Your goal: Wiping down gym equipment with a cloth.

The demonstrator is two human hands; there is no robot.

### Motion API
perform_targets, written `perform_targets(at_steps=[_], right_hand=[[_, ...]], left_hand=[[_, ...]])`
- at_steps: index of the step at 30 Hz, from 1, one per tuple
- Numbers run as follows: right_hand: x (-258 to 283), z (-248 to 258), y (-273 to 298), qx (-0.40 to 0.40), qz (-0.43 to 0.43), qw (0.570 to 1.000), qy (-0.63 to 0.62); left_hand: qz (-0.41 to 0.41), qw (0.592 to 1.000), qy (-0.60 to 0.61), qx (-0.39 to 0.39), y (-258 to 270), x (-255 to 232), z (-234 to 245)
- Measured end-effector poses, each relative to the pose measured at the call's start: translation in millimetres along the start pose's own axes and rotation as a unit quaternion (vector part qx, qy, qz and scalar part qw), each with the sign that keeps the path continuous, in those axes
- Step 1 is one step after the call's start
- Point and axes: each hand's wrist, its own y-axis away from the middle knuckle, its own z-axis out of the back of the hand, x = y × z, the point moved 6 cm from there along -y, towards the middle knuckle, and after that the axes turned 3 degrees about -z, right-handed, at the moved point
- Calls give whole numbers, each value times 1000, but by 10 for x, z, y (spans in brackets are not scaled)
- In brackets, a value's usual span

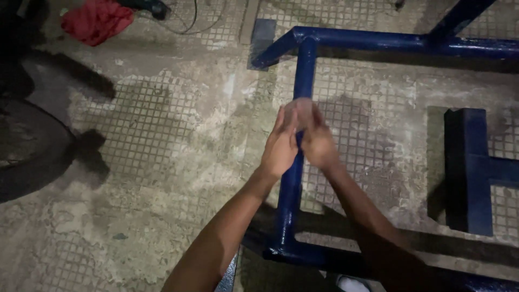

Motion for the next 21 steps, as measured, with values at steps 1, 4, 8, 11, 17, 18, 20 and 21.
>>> perform_targets(at_steps=[1,4,8,11,17,18,20,21], right_hand=[[-47,-32,-9,2,0,1000,0],[-166,-32,14,-34,-16,998,-48],[-20,45,238,-28,-100,993,-55],[148,104,276,12,-204,977,-67],[232,160,-93,-16,-102,994,-22],[280,190,-229,0,-128,992,-14],[147,123,-298,-2,-117,993,15],[92,90,-339,-3,-102,994,43]], left_hand=[[2,1000,0,-1,-54,-6,13],[-53,998,-2,-15,-182,-93,53],[-65,998,23,-1,-178,-199,88],[-90,996,-5,1,-172,-316,61],[2,998,62,-21,-366,-179,108],[75,990,117,-11,-415,-97,124],[76,992,102,-24,-423,99,18],[77,992,87,-41,-427,199,-23]])
